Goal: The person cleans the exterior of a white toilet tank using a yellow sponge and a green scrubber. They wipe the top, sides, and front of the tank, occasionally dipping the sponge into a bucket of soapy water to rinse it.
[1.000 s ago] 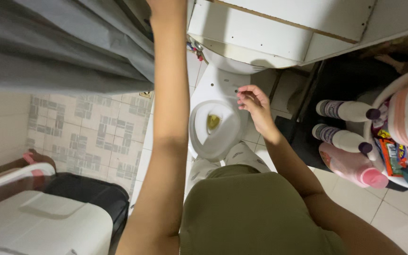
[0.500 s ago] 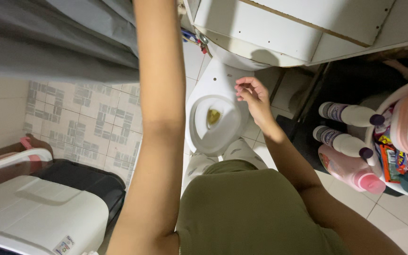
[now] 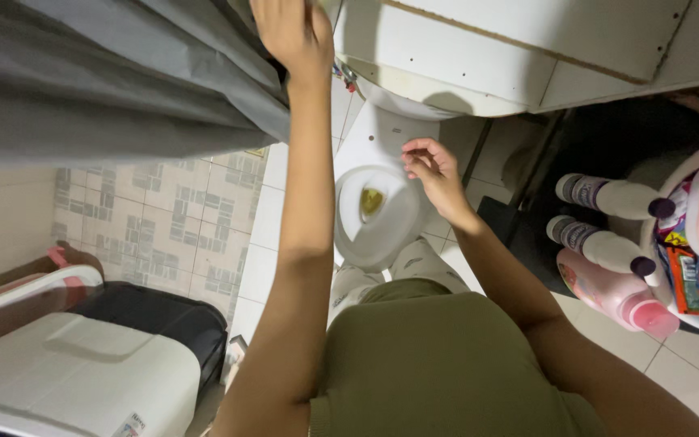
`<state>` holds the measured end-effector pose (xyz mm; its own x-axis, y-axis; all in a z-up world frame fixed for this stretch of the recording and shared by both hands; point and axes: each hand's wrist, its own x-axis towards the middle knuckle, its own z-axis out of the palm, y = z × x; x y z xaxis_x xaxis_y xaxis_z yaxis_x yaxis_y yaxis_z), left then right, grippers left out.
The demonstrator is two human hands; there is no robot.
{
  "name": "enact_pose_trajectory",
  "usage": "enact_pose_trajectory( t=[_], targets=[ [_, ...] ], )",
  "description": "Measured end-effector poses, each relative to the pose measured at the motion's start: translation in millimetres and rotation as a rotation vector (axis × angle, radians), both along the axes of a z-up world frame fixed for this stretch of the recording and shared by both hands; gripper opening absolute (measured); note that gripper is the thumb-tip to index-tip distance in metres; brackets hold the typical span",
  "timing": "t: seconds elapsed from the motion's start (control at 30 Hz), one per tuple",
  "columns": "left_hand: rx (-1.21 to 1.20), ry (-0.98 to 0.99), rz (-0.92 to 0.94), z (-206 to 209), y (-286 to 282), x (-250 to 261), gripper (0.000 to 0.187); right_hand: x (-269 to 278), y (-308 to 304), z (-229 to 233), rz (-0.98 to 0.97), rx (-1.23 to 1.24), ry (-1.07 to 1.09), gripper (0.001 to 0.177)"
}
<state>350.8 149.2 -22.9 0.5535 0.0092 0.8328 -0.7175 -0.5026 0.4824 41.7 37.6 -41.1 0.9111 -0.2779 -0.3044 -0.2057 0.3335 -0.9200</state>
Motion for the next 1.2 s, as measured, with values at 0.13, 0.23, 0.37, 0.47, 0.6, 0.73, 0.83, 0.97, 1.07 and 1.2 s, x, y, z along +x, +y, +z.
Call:
enact_pose_trajectory(
  t=[0.13, 0.23, 0.37, 0.47, 0.6, 0.73, 0.83, 0.97, 1.07, 1.2],
  targets=[
    [-0.075, -0.023, -0.070, 7, -7, -35, 0.052, 15, 2, 11, 0.014, -0.048, 0.000, 0.015],
    [0.024, 0.086, -0.036, -7, -9, -46, 0.057, 20, 3, 16, 0.027, -0.046, -0.038, 0.015],
    [-0.015, 0.119, 0.013, -37, -16, -53, 0.053, 17, 3, 13, 0.040, -0.033, -0.040, 0.017],
    [-0.052, 0.153, 0.026, -55, -20, -53, 0.054, 8, 0, 4, 0.042, -0.023, -0.018, 0.015],
    [-0.035, 0.248, 0.065, -77, -23, -66, 0.065, -6, -8, -14, 0.051, 0.017, -0.034, 0.018],
    [0.034, 0.398, 0.091, -109, -18, -87, 0.069, -14, -12, -30, 0.031, 0.013, -0.005, 0.017],
    [0.171, 0.553, 0.114, -135, -12, -98, 0.072, -16, -13, -35, 0.023, 0.005, 0.043, 0.017],
    [0.170, 0.650, 0.042, -151, -3, -109, 0.075, -10, -16, -34, 0.064, -0.078, 0.086, 0.017],
    [0.113, 0.689, 0.045, -145, 4, -115, 0.071, -3, -19, -37, 0.062, -0.078, 0.083, 0.016],
    [-0.126, 0.559, 0.088, -106, 3, -108, 0.060, -3, -20, -36, 0.052, -0.082, 0.135, 0.018]
  ],
)
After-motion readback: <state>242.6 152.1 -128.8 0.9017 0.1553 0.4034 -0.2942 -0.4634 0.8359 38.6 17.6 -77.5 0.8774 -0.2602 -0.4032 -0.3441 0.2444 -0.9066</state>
